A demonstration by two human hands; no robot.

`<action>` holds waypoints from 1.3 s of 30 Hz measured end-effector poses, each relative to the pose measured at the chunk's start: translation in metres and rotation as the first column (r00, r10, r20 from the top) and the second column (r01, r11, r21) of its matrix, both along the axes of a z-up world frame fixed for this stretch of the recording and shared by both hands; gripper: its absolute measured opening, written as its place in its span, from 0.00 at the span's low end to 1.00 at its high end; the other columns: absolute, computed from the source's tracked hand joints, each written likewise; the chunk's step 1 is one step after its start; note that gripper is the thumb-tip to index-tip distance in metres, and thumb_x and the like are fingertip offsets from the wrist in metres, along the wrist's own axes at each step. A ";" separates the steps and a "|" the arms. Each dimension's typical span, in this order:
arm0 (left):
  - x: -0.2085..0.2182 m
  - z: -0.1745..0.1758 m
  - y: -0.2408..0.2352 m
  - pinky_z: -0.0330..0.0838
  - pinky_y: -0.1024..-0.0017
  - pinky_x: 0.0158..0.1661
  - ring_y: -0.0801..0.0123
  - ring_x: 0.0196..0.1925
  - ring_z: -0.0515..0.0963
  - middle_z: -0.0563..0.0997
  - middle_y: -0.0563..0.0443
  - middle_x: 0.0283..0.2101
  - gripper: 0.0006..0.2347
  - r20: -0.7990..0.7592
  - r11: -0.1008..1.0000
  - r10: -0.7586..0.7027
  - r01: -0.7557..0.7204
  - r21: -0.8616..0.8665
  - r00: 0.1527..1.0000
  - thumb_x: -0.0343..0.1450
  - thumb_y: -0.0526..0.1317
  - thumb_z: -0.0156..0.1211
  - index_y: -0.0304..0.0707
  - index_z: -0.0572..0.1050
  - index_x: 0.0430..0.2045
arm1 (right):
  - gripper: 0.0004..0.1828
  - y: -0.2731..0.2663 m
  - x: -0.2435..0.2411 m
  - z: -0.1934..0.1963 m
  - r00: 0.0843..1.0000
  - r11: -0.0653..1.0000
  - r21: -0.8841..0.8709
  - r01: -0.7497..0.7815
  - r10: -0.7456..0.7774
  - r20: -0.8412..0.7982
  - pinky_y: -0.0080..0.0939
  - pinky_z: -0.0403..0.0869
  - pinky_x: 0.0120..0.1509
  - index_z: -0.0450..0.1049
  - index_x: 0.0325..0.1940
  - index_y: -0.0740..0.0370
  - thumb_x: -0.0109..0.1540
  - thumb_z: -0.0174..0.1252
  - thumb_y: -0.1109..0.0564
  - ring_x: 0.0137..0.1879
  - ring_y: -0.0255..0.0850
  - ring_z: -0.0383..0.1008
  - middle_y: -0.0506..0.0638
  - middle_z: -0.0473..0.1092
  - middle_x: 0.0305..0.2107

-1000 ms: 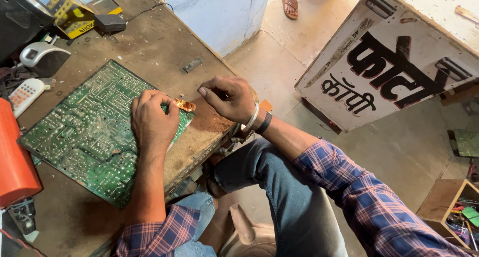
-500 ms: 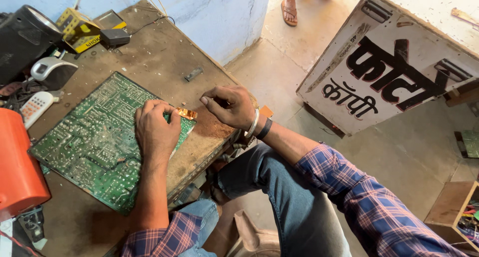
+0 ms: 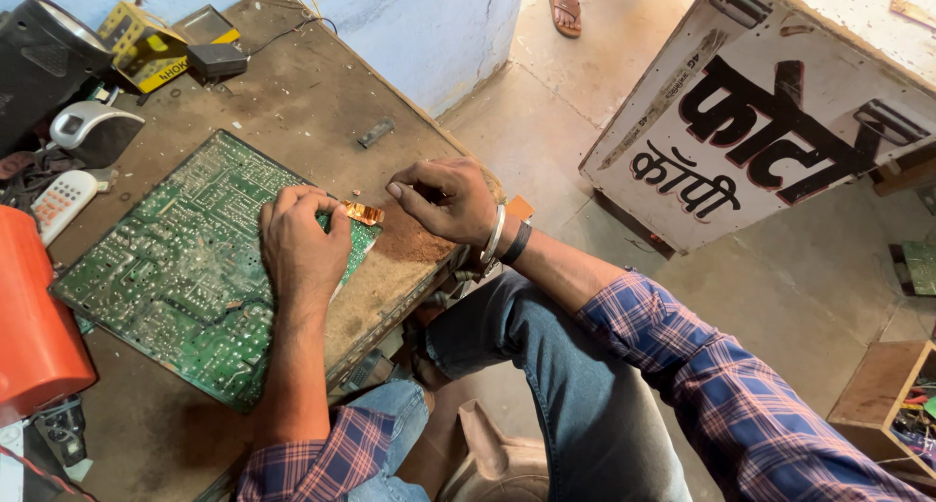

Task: The person uses a small metal tool to scrape and remove components from a green circuit board. They repeatedly lift and scrape small sections of the board's surface, occasionally pausing to inspect the removed material.

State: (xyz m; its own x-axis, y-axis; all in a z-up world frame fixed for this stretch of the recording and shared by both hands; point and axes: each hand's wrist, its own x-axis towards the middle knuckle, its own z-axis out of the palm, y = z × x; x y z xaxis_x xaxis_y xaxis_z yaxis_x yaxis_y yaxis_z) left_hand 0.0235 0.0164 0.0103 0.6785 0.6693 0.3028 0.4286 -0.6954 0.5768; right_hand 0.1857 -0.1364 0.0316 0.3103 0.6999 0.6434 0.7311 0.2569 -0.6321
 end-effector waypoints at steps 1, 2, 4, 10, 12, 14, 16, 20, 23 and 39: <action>0.000 0.001 0.000 0.68 0.57 0.53 0.51 0.53 0.73 0.79 0.50 0.49 0.05 -0.005 1.000 0.000 0.000 -0.006 1.000 0.68 0.39 0.67 0.38 0.81 0.29 | 0.03 0.001 0.001 0.000 1.000 1.000 0.004 -0.005 0.005 0.001 0.37 0.66 0.28 0.79 0.40 0.62 0.67 0.63 0.60 0.23 0.34 0.70 0.49 0.71 0.20; 0.002 0.002 0.001 0.68 0.57 0.53 0.51 0.53 0.73 0.79 0.50 0.49 0.05 -0.006 1.000 0.001 -0.001 0.000 1.000 0.69 0.39 0.67 0.38 0.81 0.29 | 0.03 0.001 0.002 0.000 1.000 1.000 0.009 -0.009 0.009 0.002 0.37 0.66 0.28 0.79 0.40 0.62 0.67 0.63 0.59 0.23 0.34 0.70 0.49 0.71 0.20; 0.001 0.001 0.000 0.68 0.57 0.53 0.52 0.53 0.73 0.79 0.50 0.49 0.05 -0.015 1.000 0.004 -0.004 0.007 1.000 0.70 0.40 0.67 0.39 0.81 0.29 | 0.03 0.002 0.001 -0.002 1.000 1.000 0.007 -0.010 0.010 -0.004 0.37 0.66 0.28 0.79 0.40 0.62 0.67 0.63 0.59 0.23 0.34 0.70 0.49 0.71 0.20; 0.001 0.001 0.000 0.67 0.57 0.53 0.51 0.54 0.72 0.79 0.51 0.49 0.05 -0.014 1.000 0.004 -0.004 -0.005 1.000 0.69 0.39 0.67 0.39 0.81 0.29 | 0.03 0.001 0.003 -0.003 1.000 1.000 -0.007 -0.004 0.004 -0.019 0.37 0.66 0.29 0.79 0.39 0.62 0.66 0.64 0.60 0.23 0.34 0.70 0.50 0.71 0.19; 0.000 0.001 0.000 0.67 0.57 0.53 0.51 0.53 0.72 0.79 0.51 0.49 0.05 -0.015 1.000 0.003 -0.003 -0.002 1.000 0.69 0.39 0.67 0.39 0.81 0.29 | 0.03 0.000 0.003 -0.002 1.000 1.000 -0.002 -0.001 0.001 -0.018 0.37 0.67 0.29 0.79 0.39 0.62 0.67 0.63 0.60 0.24 0.35 0.70 0.50 0.71 0.20; 0.001 0.001 0.001 0.68 0.57 0.53 0.51 0.53 0.73 0.79 0.51 0.49 0.05 -0.010 1.000 0.003 -0.003 0.002 1.000 0.69 0.39 0.67 0.39 0.81 0.29 | 0.03 0.000 0.004 -0.001 1.000 1.000 -0.006 0.003 -0.003 -0.011 0.38 0.67 0.29 0.79 0.39 0.62 0.67 0.63 0.59 0.24 0.35 0.70 0.50 0.71 0.20; 0.001 0.000 0.001 0.67 0.57 0.52 0.51 0.53 0.73 0.79 0.51 0.49 0.04 -0.007 1.000 0.001 -0.001 0.002 1.000 0.69 0.39 0.67 0.39 0.81 0.29 | 0.03 -0.002 0.004 -0.001 1.000 1.000 -0.011 0.009 -0.009 -0.004 0.38 0.67 0.29 0.79 0.39 0.61 0.66 0.63 0.59 0.24 0.36 0.70 0.50 0.70 0.20; 0.000 -0.002 0.001 0.68 0.57 0.53 0.51 0.53 0.73 0.79 0.50 0.49 0.05 0.016 1.000 -0.008 0.007 0.022 1.000 0.69 0.39 0.67 0.38 0.81 0.29 | 0.03 -0.002 0.004 -0.001 1.000 1.000 -0.028 0.014 -0.015 -0.010 0.38 0.67 0.29 0.79 0.39 0.61 0.66 0.63 0.59 0.23 0.36 0.70 0.50 0.71 0.19; 0.000 -0.003 0.001 0.67 0.57 0.53 0.50 0.53 0.73 0.79 0.50 0.48 0.05 0.012 1.000 -0.009 0.009 0.020 1.000 0.69 0.39 0.67 0.38 0.81 0.29 | 0.04 -0.003 0.005 -0.001 1.000 0.999 -0.035 0.021 -0.021 -0.003 0.38 0.67 0.29 0.79 0.39 0.60 0.66 0.63 0.59 0.23 0.36 0.71 0.50 0.71 0.20; 0.002 -0.001 0.002 0.67 0.57 0.53 0.53 0.53 0.72 0.79 0.50 0.49 0.05 -0.051 1.000 0.007 -0.008 -0.014 0.999 0.69 0.40 0.67 0.38 0.82 0.30 | 0.05 -0.001 0.009 -0.004 0.999 0.999 -0.029 0.017 -0.016 0.032 0.38 0.68 0.29 0.79 0.39 0.60 0.67 0.63 0.57 0.23 0.36 0.71 0.49 0.72 0.20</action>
